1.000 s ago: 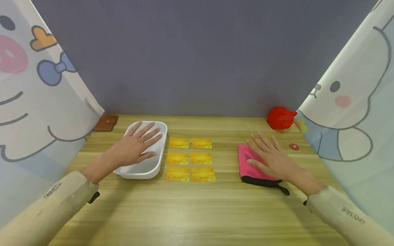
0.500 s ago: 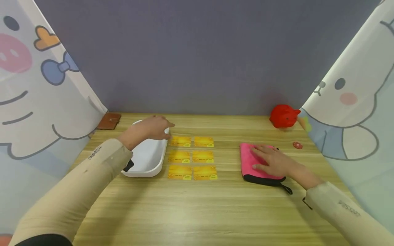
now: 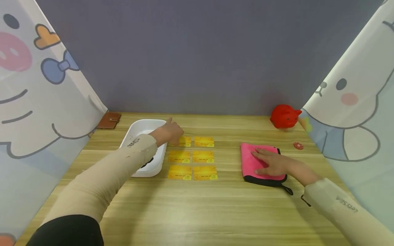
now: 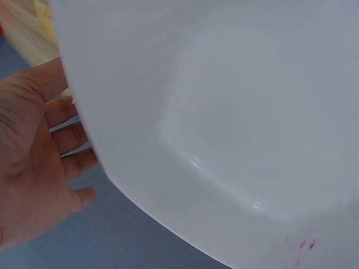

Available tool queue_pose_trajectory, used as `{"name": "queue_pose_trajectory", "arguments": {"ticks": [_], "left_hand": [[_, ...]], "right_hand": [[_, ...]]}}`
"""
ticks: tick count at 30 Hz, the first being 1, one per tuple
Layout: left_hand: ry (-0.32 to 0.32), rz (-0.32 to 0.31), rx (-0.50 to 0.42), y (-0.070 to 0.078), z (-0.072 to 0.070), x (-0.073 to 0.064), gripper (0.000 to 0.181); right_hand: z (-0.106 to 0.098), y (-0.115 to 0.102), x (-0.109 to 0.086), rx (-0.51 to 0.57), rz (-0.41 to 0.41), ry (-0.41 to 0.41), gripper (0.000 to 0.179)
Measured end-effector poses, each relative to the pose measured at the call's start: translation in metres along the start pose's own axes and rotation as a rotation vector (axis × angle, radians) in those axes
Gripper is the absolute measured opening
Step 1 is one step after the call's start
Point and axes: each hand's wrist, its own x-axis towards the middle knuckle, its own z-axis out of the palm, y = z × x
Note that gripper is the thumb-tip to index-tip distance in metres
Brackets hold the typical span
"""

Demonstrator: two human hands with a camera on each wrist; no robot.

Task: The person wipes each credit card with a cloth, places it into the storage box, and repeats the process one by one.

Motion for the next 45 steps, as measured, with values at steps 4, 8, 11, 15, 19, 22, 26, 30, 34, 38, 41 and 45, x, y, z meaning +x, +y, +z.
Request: {"name": "queue_pose_trajectory", "arguments": {"ticks": [4,8,11,15,19,22,26,30,34,38,41,45], "left_hand": [[-0.031,-0.036,-0.009,0.004,-0.003,0.001,0.004],[-0.060,-0.065,-0.020,0.004,-0.002,0.003,0.005],[-0.068,-0.081,-0.007,0.004,-0.001,0.005,0.014],[-0.069,-0.095,0.027,0.006,0.001,0.008,0.015],[-0.074,-0.096,0.044,0.007,0.003,0.010,0.011],[-0.076,-0.089,0.054,0.007,0.004,0.010,0.014],[-0.073,-0.073,0.054,0.005,0.003,0.010,0.027],[-0.072,-0.068,0.016,0.002,0.002,0.012,0.044],[-0.074,-0.080,-0.033,-0.002,0.004,0.015,0.067],[-0.063,-0.073,-0.032,-0.005,0.006,0.018,0.082],[-0.048,-0.060,-0.041,-0.007,0.008,0.019,0.079],[-0.026,-0.042,-0.078,-0.010,0.009,0.019,0.060]], "right_hand": [[-0.001,-0.002,0.000,0.006,0.008,-0.003,0.088],[0.000,-0.002,0.000,0.011,0.010,-0.005,0.088],[0.001,-0.001,0.000,0.012,0.013,-0.002,0.088],[0.002,0.000,0.000,0.009,0.013,0.008,0.088],[0.002,-0.001,0.000,0.006,0.011,0.011,0.088],[0.002,-0.002,0.000,0.003,0.012,0.008,0.088],[0.002,-0.002,0.000,0.001,0.022,0.006,0.089],[0.002,-0.002,0.000,0.003,0.034,0.003,0.089],[0.003,-0.001,0.000,-0.002,0.038,0.003,0.089],[0.003,0.000,0.000,-0.001,0.042,0.004,0.089],[0.003,0.000,0.000,0.000,0.044,0.003,0.089],[0.003,-0.002,0.001,-0.022,0.038,0.013,0.088]]}}
